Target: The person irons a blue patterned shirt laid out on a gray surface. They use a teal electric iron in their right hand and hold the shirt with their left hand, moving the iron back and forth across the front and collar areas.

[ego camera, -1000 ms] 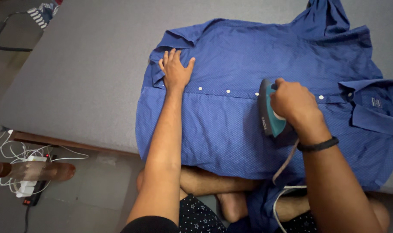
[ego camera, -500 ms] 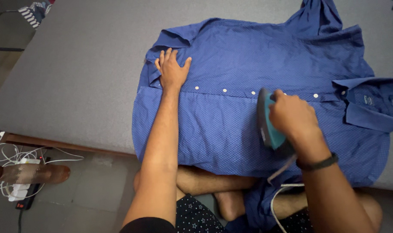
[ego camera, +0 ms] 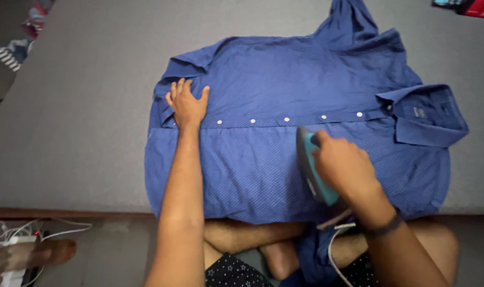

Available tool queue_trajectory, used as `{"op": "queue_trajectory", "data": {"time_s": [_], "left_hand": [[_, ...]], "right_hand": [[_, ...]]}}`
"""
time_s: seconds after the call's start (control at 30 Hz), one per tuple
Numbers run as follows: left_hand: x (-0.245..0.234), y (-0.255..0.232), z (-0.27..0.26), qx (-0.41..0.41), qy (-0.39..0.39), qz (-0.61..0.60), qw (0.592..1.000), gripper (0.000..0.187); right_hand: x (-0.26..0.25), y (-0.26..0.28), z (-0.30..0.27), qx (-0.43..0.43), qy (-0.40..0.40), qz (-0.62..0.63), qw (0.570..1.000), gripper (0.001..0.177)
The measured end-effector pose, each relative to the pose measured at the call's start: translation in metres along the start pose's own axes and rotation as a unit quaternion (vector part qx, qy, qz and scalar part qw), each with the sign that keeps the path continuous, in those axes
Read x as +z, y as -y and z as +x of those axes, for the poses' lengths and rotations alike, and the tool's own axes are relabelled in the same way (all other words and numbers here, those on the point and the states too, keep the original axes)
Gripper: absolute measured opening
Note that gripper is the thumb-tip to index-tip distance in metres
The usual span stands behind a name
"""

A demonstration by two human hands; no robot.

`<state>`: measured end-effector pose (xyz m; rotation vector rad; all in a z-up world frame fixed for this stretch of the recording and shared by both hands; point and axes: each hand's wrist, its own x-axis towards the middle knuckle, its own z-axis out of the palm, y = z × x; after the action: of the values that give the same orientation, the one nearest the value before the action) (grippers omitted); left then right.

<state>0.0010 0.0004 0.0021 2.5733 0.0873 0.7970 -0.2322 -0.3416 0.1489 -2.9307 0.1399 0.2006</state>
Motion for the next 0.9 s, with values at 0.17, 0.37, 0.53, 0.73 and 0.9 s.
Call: {"op": "queue_trajectory", "data": {"time_s": [0.17, 0.37, 0.53, 0.73, 0.9], "left_hand": [[0.002, 0.002, -0.002, -0.003, 0.002, -0.003, 1.0, 0.062], [-0.001, -0.001, -0.001, 0.003, -0.002, -0.012, 1.0, 0.062], [-0.001, -0.001, -0.003, 0.003, -0.005, -0.006, 1.0, 0.062], [0.002, 0.003, -0.001, 0.003, -0.003, -0.009, 1.0, 0.062], [0.002, 0.003, -0.003, 0.003, -0.001, -0.012, 1.0, 0.061]], "right_hand": [[-0.029, -0.033, -0.016, 0.053, 0.062, 0.007, 0.997, 0.041], [-0.051, -0.046, 0.029, 0.093, 0.002, 0.005, 0.996, 0.041], [-0.032, -0.049, 0.068, 0.057, -0.006, -0.017, 0.998, 0.04], [-0.026, -0.054, 0.069, 0.062, 0.025, -0.051, 0.996, 0.04], [-0.025, -0.056, 0.054, 0.049, 0.031, -0.059, 0.997, 0.038]]}}
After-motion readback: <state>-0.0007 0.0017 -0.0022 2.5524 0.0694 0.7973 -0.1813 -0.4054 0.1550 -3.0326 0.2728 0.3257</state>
